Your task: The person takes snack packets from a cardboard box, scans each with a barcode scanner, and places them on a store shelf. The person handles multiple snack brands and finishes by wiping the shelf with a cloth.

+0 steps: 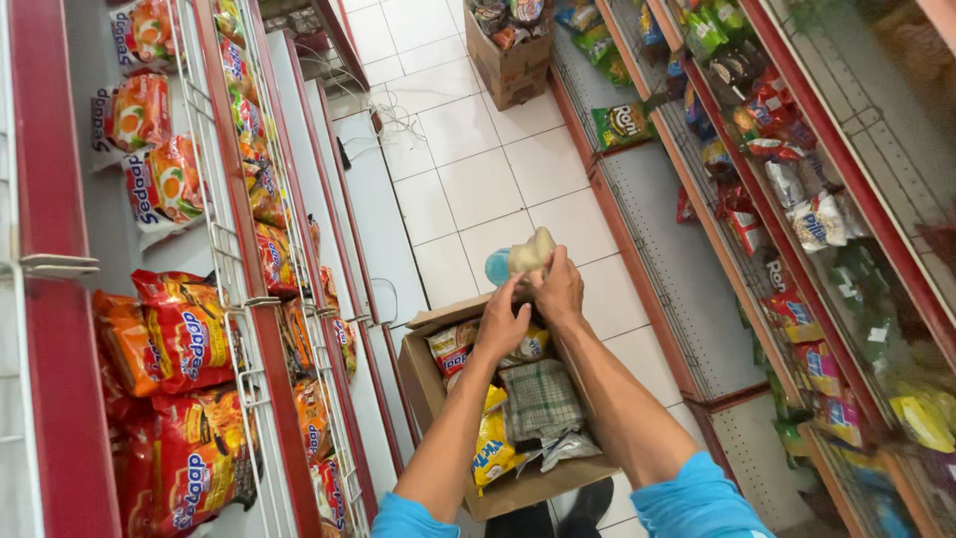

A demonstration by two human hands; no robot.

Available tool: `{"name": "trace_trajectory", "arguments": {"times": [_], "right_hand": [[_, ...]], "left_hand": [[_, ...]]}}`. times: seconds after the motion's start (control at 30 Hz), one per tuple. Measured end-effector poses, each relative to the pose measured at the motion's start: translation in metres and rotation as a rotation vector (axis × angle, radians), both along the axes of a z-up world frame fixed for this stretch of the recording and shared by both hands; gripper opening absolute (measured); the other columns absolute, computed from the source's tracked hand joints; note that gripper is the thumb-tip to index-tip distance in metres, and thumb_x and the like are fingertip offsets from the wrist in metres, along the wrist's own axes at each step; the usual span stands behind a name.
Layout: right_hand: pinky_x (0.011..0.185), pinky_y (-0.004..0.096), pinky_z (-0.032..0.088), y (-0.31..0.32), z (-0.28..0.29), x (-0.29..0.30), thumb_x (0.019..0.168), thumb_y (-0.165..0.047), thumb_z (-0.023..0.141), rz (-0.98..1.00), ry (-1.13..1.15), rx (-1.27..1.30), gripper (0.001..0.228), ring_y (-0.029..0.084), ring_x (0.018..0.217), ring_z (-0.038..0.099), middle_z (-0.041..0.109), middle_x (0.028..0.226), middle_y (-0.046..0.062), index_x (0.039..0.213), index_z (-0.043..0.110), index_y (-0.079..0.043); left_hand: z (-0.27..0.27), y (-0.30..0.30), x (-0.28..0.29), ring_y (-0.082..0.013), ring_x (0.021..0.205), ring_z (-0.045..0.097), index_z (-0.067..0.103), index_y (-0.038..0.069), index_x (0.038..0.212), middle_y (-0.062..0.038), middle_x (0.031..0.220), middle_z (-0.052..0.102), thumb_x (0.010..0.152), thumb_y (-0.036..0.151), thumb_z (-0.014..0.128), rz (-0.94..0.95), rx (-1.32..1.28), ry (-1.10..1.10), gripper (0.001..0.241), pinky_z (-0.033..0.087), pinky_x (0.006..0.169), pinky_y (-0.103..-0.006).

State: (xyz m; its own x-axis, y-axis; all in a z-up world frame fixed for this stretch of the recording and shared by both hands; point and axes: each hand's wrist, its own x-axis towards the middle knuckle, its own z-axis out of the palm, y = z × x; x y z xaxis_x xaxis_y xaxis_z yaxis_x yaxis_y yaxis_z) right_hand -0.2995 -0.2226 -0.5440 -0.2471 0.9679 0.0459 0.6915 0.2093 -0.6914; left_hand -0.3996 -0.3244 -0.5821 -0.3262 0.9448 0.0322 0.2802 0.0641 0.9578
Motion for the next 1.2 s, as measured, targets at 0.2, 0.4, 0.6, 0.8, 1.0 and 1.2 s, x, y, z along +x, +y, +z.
{"name": "trace_trajectory", "arguments": {"times": [0.2,0.4,0.6,0.8,1.0,1.2], "right_hand": [[0.076,0.047,0.055,-0.013,0.104,0.041,0.087,-0.014,0.072,0.205,0.075,0.159,0.040,0.038,0.088,0.068,0.066,0.098,0.021,0.115,0.048,-0.002],[0.075,0.037,0.061,-0.048,0.199,0.110,0.083,-0.013,0.074,0.276,0.216,0.035,0.043,0.025,0.090,0.073,0.070,0.100,0.014,0.119,0.052,-0.004],[0.071,0.032,0.058,-0.088,0.242,0.175,0.082,-0.018,0.079,0.224,0.230,0.023,0.036,0.016,0.081,0.071,0.072,0.093,0.008,0.109,0.060,-0.004],[0.064,0.034,0.051,-0.115,0.267,0.243,0.085,-0.021,0.080,0.225,0.139,0.073,0.026,0.019,0.069,0.061,0.062,0.085,0.008,0.094,0.064,-0.003],[0.064,0.034,0.050,-0.148,0.269,0.344,0.090,-0.018,0.075,0.182,0.163,0.098,0.019,0.019,0.070,0.060,0.059,0.085,0.009,0.090,0.062,-0.003],[0.073,0.038,0.051,-0.178,0.284,0.480,0.102,-0.017,0.069,-0.105,0.242,0.379,0.019,0.026,0.081,0.064,0.066,0.093,0.014,0.105,0.056,-0.003]], "left_hand": [[0.097,-0.005,-0.004,-0.0361,0.125,0.053,0.048,0.009,0.145,-0.019,0.131,0.051,0.077,0.017,0.080,0.050,0.089,0.231,0.076,0.047,0.106,-0.0432],[0.166,-0.009,0.021,-0.0381,0.121,0.055,0.053,0.004,0.129,-0.017,0.130,0.056,0.055,0.021,0.086,-0.023,0.403,0.590,0.082,0.030,0.101,-0.0641],[0.190,-0.024,0.074,-0.0353,0.104,0.062,0.059,0.007,0.113,-0.013,0.105,0.064,0.074,0.018,0.079,-0.239,0.436,0.488,0.045,0.051,0.090,-0.0468],[0.230,-0.067,0.146,-0.0343,0.100,0.062,0.062,0.006,0.113,-0.012,0.103,0.065,0.065,0.025,0.086,-0.193,0.422,0.613,0.057,0.048,0.086,-0.0475],[0.251,-0.096,0.240,-0.0334,0.102,0.061,0.049,0.009,0.134,-0.013,0.114,0.065,0.062,0.029,0.089,-0.247,0.425,0.555,0.084,0.047,0.088,-0.0476],[0.243,-0.099,0.341,-0.0316,0.097,0.063,0.038,0.006,0.144,-0.014,0.105,0.063,0.063,0.038,0.091,-0.271,0.130,0.182,0.101,0.052,0.084,-0.0445]]}}
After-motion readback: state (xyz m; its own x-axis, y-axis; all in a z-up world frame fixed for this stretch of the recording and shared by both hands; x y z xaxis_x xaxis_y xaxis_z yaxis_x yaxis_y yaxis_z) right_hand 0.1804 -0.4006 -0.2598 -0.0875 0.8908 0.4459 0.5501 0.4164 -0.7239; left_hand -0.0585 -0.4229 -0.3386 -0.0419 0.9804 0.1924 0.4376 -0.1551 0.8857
